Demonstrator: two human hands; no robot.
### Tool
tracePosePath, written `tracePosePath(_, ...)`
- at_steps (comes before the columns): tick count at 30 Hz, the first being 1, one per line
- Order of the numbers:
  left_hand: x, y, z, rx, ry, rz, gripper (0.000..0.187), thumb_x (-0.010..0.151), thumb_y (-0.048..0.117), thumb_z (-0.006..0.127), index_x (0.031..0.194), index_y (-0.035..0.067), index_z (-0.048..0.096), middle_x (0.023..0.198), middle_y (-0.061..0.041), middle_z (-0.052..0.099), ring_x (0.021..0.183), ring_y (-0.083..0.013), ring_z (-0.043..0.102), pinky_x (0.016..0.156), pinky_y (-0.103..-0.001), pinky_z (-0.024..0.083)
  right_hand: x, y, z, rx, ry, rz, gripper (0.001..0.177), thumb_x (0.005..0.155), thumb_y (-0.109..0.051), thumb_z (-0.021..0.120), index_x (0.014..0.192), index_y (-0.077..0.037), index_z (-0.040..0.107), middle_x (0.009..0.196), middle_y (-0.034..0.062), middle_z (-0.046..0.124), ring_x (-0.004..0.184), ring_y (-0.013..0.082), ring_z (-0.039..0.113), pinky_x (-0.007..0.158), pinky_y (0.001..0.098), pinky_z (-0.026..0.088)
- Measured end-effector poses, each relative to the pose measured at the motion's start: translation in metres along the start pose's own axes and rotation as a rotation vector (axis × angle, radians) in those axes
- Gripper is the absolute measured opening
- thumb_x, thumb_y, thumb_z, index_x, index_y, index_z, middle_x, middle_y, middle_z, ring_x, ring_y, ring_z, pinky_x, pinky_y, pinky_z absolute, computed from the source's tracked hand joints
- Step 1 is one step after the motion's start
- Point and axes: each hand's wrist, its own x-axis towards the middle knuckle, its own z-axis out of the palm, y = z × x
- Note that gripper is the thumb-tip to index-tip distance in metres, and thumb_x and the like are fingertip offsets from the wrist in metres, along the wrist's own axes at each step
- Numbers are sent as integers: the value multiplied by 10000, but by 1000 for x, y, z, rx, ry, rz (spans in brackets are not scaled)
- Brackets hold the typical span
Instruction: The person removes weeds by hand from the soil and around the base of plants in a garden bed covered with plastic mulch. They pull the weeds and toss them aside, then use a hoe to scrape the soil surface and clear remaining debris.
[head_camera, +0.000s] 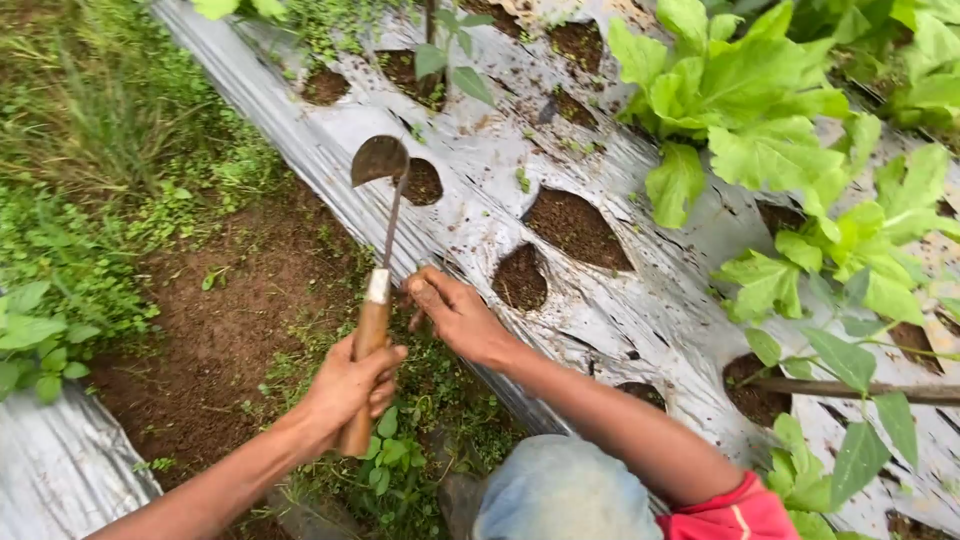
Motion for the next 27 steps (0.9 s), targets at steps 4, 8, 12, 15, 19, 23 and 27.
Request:
tracePosePath(4, 29, -51, -48, 237, -34, 12, 221, 955, 78, 657, 1139, 12, 555, 566, -90, 540, 363, -196, 470, 328, -318, 444, -58, 66, -14, -153, 154, 70, 375, 1028, -396, 456, 1215, -105, 601, 1025, 93, 715, 895, 187, 715, 794, 370, 581)
tracePosePath(8, 25, -48, -44, 483, 31, -46, 380, 952, 71, 665, 1319, 55, 566, 618, -137, 554, 426, -237, 479, 359, -359, 441, -112, 94, -46, -206, 352, 26, 235, 1019, -302, 539, 1074, -125, 682, 896, 45, 737, 754, 156, 691, 723, 343, 504)
tracePosePath(12, 13, -24, -16, 706, 70, -85, 765, 935, 142, 658, 1622, 212, 330, 796, -193, 642, 545, -271, 541, 434, -403, 494, -161, 128, -68, -194, 592, 159, 320, 1021, -408, 486, 1088, -149, 661, 1121, 85, 768, 806, 188, 791, 721, 366, 630)
tracePosePath(15, 9, -19, -2, 838, 67, -69, 696, 934, 167, 664, 1579, 213, 405, 805, -174, 680, 571, -247, 583, 450, -366, 498, -201, 150, -67, -252, 687, 164, 163, 1024, -216, 561, 1078, -132, 690, 820, 45, 756, 709, 141, 726, 631, 283, 593)
tracePosePath(19, 3, -13, 14, 890, 62, -129, 747, 945, 199, 645, 1620, 250, 330, 931, -188, 738, 609, -254, 608, 471, -371, 524, -250, 171, -84, -469, 788, 182, 203, 1012, -229, 573, 1115, -104, 696, 1133, 124, 762, 937, 247, 757, 1188, 578, 371)
tracePosePath(23, 5, -20, 14, 931, 17, -105, 729, 932, 222, 657, 1600, 242, 365, 815, -141, 605, 560, -223, 532, 452, -360, 494, -294, 177, -130, -621, 1021, 479, 235, 1038, -208, 545, 1219, -114, 661, 1282, 160, 669, 1069, 305, 626, 938, 563, 524)
tracePosePath(27, 11, -32, 8, 1025, -11, -92, 729, 928, 284, 643, 1594, 245, 349, 734, -114, 597, 487, -207, 565, 390, -335, 517, -328, 262, -186, -498, 1098, 512, 265, 1037, -37, 522, 1283, -40, 619, 1269, 180, 550, 1176, 286, 549, 1075, 405, 464)
